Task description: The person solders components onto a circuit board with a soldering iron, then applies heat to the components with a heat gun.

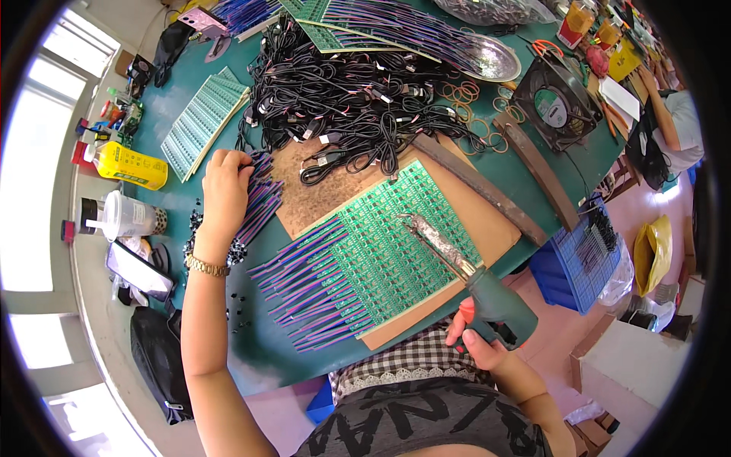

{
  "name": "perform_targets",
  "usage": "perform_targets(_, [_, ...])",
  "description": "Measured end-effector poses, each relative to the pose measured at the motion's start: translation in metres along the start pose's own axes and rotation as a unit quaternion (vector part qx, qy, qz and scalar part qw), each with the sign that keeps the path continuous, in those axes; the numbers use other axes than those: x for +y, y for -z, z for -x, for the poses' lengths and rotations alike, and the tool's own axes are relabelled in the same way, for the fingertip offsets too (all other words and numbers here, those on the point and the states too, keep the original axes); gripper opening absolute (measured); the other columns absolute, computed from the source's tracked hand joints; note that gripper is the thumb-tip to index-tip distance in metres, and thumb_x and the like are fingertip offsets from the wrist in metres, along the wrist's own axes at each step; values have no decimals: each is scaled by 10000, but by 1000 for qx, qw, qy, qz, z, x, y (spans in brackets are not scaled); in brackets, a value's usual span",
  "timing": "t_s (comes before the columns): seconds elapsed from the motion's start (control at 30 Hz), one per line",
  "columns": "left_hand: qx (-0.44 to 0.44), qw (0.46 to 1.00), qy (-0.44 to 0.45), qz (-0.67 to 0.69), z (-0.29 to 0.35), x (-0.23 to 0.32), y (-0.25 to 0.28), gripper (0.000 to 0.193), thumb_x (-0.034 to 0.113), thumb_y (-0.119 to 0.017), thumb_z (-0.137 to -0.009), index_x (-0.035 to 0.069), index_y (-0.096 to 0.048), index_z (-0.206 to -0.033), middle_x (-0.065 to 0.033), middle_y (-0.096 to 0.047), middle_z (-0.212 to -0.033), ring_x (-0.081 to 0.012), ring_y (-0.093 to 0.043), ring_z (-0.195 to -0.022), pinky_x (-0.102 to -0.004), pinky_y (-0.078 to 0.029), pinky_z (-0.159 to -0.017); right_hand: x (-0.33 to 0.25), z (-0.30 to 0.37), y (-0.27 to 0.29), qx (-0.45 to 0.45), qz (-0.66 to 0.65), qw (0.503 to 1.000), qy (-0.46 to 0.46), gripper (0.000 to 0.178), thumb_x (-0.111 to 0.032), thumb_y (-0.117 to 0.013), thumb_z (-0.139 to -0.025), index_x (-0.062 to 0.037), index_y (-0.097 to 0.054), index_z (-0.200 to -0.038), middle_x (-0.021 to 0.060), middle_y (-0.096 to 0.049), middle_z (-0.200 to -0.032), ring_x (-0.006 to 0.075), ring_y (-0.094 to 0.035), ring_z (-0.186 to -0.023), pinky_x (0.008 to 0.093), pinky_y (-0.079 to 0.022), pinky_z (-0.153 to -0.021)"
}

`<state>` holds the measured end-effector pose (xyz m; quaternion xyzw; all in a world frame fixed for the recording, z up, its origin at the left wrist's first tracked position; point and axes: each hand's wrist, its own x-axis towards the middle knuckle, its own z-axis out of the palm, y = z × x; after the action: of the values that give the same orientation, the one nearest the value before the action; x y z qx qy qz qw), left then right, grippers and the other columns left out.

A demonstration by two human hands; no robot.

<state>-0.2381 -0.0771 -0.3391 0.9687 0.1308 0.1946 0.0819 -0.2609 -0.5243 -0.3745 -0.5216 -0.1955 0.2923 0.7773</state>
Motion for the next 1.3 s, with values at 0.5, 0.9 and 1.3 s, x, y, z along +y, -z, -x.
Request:
perform_targets(0.5, [9,981,90,169,26,76,36,66,-10,-546,-890,10,-548,-953,-97,-552,-734,-191,-521,-618,-304,-443,-602,-13,-28,7,-106,192,975,32,367,-99,-569,-845,8,-452,-1176,95,-588,-803,177,-601,-698,330,-486,-635])
perform_targets(0.9, [-86,962,48,255,70,134,12,97,18,-733,-752,26,-662,-817,-59,-609,-756,-129,-560,-522,-244,-471,-488,-24,-42,-8,-102,101,990,-10,371,-85,-587,-868,-43,-468,-1218,166,-569,-900,245,-637,-698,370,-523,-622])
perform_targets(1.3, [-73,966,26,247,77,126,8,84,6,-717,-741,37,-645,-770,-45,-588,-723,-129,-556,-562,-233,-443,-480,-21,-24,-12,-101,342,929,-95,164,-146,-659,-726,-101,-635,-882,62,-631,-794,285,-616,-683,369,-498,-586])
